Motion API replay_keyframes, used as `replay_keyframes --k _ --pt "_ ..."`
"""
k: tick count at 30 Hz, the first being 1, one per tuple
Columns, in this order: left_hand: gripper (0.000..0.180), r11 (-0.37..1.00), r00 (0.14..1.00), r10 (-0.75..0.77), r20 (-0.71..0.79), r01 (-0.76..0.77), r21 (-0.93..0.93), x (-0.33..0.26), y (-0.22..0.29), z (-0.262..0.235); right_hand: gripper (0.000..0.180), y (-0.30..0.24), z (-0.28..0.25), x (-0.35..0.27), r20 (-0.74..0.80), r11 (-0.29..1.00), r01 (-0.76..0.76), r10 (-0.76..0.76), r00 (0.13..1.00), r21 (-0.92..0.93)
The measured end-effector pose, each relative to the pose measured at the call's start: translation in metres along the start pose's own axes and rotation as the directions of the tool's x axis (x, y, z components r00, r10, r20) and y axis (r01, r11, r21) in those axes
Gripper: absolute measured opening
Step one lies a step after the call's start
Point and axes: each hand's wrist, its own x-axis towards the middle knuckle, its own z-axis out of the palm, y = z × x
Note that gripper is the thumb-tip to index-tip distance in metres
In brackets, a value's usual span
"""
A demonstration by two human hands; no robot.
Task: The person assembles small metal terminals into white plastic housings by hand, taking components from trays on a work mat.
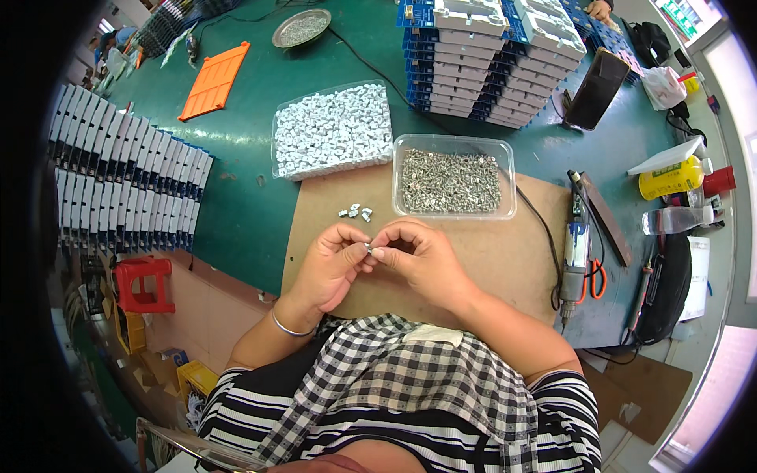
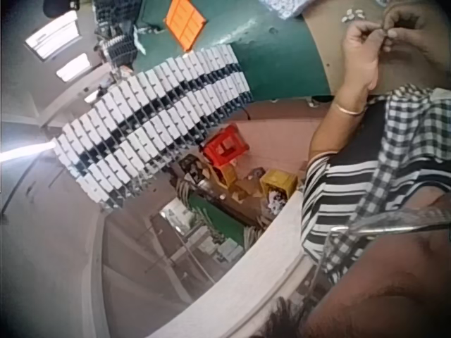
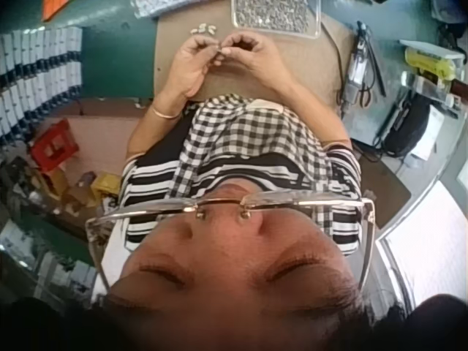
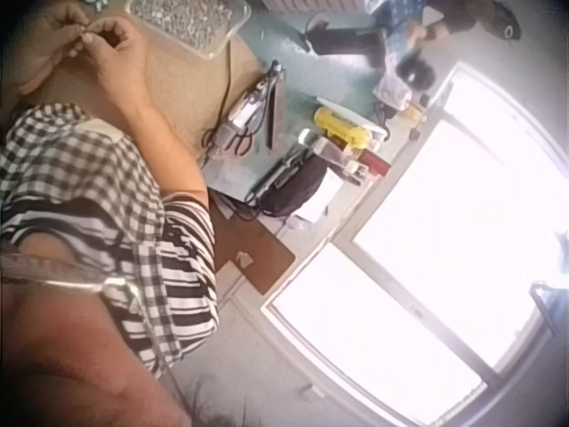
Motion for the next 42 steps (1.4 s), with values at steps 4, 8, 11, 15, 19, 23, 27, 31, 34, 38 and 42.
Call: replay_keyframes --k 4,8,11,15,19,23,27,31,34,38,42 --pt "0.007 0.974 1.000 -0.011 0.007 0.009 0.225 -0.005 0.001 -0.004 0.011 0.002 0.001 -0.002 0.087 0.982 -0.146 0.136 0.987 0.122" --pt "0.005 0.980 0.998 -0.056 -0.015 0.057 0.191 -0.001 -0.002 -0.006 0.015 0.015 0.001 0.005 0.075 0.940 -0.146 0.129 0.989 0.309" --pt "0.006 0.976 0.994 -0.105 -0.025 0.108 0.191 -0.002 -0.004 -0.007 0.018 0.016 -0.002 0.006 0.147 0.946 -0.228 0.198 0.969 0.232" --pt "0.007 0.967 0.997 -0.074 -0.024 0.078 0.244 0.003 -0.001 -0.001 0.015 0.015 0.001 -0.002 0.052 0.930 -0.181 0.174 0.983 0.320" --pt "0.009 0.449 0.950 0.272 0.151 -0.265 0.853 0.011 0.017 -0.009 0.016 -0.003 -0.009 -0.022 -0.038 0.909 0.104 -0.131 0.991 -0.404" --pt "0.015 -0.023 0.796 0.507 0.331 -0.371 0.928 0.029 0.022 -0.011 0.025 -0.014 -0.044 -0.012 0.156 0.202 0.320 -0.567 0.809 -0.926" --pt "0.020 -0.190 0.804 0.361 0.472 -0.432 0.881 0.035 0.012 -0.015 0.021 -0.004 -0.056 -0.001 0.213 0.047 0.280 -0.531 0.820 -0.959" --pt "0.021 -0.087 0.822 0.255 0.510 -0.506 0.858 0.024 0.011 -0.008 0.014 0.007 -0.062 0.007 0.183 0.069 0.267 -0.566 0.804 -0.961" --pt "0.020 -0.325 0.659 0.531 0.533 -0.422 0.846 0.039 0.037 -0.007 0.009 0.006 -0.060 0.009 0.188 0.036 0.256 -0.581 0.792 -0.966" --pt "0.014 -0.498 0.553 0.667 0.500 -0.170 0.851 0.061 0.061 -0.019 0.008 0.004 -0.058 0.008 0.179 0.026 0.235 -0.567 0.804 -0.972" --pt "0.011 -0.475 0.602 0.579 0.550 -0.299 0.828 0.056 0.053 -0.026 0.008 0.009 -0.060 0.008 0.196 0.005 0.243 -0.576 0.794 -0.970"
